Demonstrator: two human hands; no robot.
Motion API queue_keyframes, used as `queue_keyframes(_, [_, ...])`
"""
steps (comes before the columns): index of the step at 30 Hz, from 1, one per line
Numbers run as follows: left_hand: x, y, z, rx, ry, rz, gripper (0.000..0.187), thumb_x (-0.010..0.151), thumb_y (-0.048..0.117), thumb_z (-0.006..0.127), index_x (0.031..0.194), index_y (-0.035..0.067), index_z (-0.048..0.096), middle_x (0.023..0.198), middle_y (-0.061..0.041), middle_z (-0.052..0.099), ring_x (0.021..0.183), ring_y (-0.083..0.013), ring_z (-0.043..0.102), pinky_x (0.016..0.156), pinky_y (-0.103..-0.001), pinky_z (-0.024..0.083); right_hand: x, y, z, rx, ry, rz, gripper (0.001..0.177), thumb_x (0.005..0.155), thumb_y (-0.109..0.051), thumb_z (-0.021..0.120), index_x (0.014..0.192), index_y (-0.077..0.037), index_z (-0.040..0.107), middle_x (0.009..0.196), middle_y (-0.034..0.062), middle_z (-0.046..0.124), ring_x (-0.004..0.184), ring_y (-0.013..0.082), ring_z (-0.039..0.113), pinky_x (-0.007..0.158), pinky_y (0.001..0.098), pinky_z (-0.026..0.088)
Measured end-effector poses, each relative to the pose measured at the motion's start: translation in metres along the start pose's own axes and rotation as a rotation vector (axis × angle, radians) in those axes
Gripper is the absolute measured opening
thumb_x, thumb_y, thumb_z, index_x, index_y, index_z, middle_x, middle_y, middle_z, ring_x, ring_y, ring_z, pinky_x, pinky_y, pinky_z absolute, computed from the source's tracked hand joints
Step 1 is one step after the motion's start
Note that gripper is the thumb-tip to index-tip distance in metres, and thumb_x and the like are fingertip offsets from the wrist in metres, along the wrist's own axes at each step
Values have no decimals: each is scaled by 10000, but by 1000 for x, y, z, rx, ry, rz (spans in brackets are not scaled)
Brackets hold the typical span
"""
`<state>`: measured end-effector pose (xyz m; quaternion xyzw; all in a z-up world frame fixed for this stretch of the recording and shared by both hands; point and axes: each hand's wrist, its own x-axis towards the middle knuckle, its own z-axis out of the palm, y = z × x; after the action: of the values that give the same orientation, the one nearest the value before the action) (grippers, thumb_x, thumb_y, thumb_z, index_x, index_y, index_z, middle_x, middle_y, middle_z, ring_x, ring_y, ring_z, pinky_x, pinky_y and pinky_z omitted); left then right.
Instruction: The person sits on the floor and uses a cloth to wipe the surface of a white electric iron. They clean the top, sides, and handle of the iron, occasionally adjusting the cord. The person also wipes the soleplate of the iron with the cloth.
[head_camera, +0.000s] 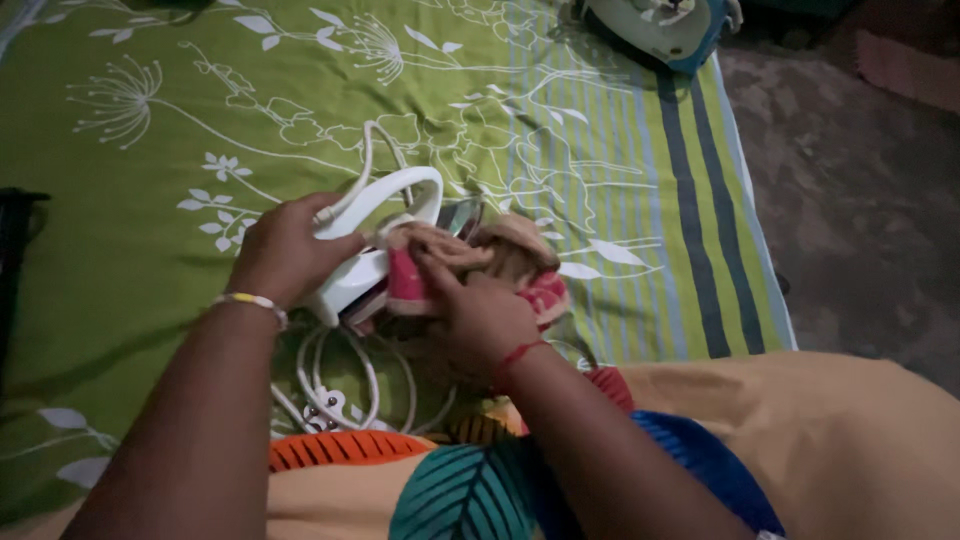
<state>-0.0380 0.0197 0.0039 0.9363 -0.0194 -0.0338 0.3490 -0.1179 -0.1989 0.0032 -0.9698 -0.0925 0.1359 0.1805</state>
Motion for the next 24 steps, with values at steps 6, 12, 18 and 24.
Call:
queue_keyframes(6, [8,-7,-1,-74,-6,-46,511,808,408,801,1232,132,733,1029,-138,778,892,-290,763,813,-416,565,30,10,9,-18,67,14,949,852,-290,678,1659,-337,182,1357,177,621,1159,428,637,946,528,514])
queue_keyframes(12, [10,-5,4,21,90,-23,500,870,541,733,1163,137,760,955,-169,749,861,-376,706,751,-468,534,93,1,-25,-244,-6,-94,1025,688,-315,825,1572,-291,306,1613,-7,449,1359,320,546,953,590,506])
queue_keyframes(18, [11,-12,21,-42,239,-117,461,974,521,659,985,73,765,840,-201,718,784,-408,692,712,-507,518,98,-10,-13,-264,-44,52,660,963,-260,592,1567,-279,327,1586,55,443,1342,371,550,1021,586,490])
queue_keyframes(24, [7,-6,22,-35,264,-121,466,966,531,634,966,83,760,842,-183,712,790,-408,680,686,-511,511,59,-30,64,-211,329,91,606,1013,-240,474,1585,-150,292,1681,94,340,1164,425,691,866,650,574])
